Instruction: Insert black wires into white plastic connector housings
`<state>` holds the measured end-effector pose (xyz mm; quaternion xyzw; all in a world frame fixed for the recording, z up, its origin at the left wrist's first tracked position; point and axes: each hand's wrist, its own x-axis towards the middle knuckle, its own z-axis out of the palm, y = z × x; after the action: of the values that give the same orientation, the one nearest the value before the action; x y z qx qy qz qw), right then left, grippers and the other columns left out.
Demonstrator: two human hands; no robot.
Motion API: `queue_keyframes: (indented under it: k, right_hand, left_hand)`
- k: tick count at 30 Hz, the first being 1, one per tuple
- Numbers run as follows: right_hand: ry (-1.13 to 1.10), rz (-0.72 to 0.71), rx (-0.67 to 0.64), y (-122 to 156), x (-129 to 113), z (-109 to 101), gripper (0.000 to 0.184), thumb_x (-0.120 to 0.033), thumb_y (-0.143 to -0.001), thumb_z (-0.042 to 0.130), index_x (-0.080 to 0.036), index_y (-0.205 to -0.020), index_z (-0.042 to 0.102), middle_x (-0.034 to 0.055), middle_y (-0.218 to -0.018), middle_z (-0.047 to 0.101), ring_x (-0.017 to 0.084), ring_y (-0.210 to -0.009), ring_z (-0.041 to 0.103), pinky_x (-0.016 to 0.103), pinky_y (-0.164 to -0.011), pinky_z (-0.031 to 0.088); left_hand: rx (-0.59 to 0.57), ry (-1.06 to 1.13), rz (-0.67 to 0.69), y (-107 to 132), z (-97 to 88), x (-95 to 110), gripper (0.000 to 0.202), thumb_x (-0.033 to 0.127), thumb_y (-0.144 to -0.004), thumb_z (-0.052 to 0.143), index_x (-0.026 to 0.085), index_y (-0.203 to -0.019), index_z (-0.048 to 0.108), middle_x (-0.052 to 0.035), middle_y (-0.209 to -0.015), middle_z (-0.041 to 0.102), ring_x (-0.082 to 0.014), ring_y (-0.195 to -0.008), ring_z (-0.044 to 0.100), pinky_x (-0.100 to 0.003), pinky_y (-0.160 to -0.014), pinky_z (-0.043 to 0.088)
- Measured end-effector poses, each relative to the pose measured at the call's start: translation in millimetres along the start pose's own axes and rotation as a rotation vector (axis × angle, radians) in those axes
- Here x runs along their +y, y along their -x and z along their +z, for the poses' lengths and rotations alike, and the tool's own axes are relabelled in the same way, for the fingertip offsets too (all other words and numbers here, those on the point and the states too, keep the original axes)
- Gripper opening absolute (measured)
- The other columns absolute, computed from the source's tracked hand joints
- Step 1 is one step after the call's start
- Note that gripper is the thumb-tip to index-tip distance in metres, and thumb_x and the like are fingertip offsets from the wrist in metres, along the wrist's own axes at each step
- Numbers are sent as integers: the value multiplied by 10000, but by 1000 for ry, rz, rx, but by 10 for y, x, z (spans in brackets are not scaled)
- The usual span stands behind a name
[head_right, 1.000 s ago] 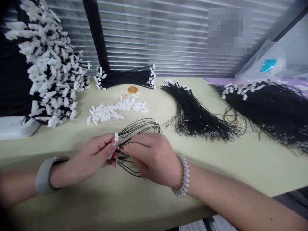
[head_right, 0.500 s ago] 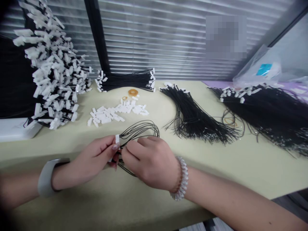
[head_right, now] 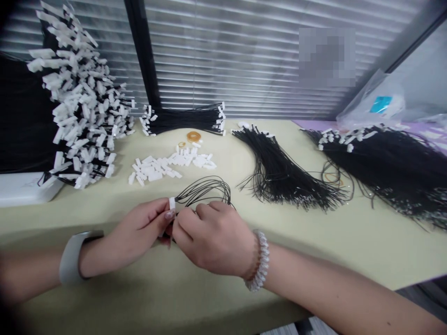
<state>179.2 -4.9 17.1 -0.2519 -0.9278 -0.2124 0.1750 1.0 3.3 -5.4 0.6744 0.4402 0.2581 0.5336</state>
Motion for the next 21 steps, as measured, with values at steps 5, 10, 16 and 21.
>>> queue_keyframes:
  k: [5, 10, 16, 21]
  right_hand:
    - [-41, -17, -7, 16, 40, 41, 192, -175, -841, 399, -165, -743, 564, -9, -625, 470, 107, -532, 308, 294, -502, 189]
    - [-315, 147, -54, 86, 120, 60, 174, -131, -808, 412, -168, -703, 546, -4, -647, 475, 95, -563, 357, 249, -514, 251]
    - [-741, 325, -13, 81, 149, 1, 111, -158, -824, 479, -168, -862, 582, -7, -683, 538, 77, -638, 464, 194, -592, 357]
    - [-600, 325, -71, 88, 112, 20, 120, -183, -834, 452, -174, -841, 572, -15, -668, 547, 77, -607, 447, 205, -571, 325]
  left_hand:
    - [1, 25, -4, 6, 0, 6, 283, 382, -883, 328, 183, -712, 436, 24, -632, 485, -108, -572, 510, -239, -546, 448]
    - [-34, 108, -10, 6, -2, 44, 257, 364, -884, 336, 179, -746, 447, 28, -639, 487, -98, -581, 510, -228, -552, 460]
    - [-42, 67, 17, 12, -9, 56, 253, 350, -888, 333, 170, -801, 486, 22, -659, 499, -97, -596, 513, -231, -574, 459]
    - [-29, 45, 11, 20, -10, 77, 247, 338, -888, 330, 174, -788, 485, 18, -659, 507, -104, -598, 524, -240, -581, 465]
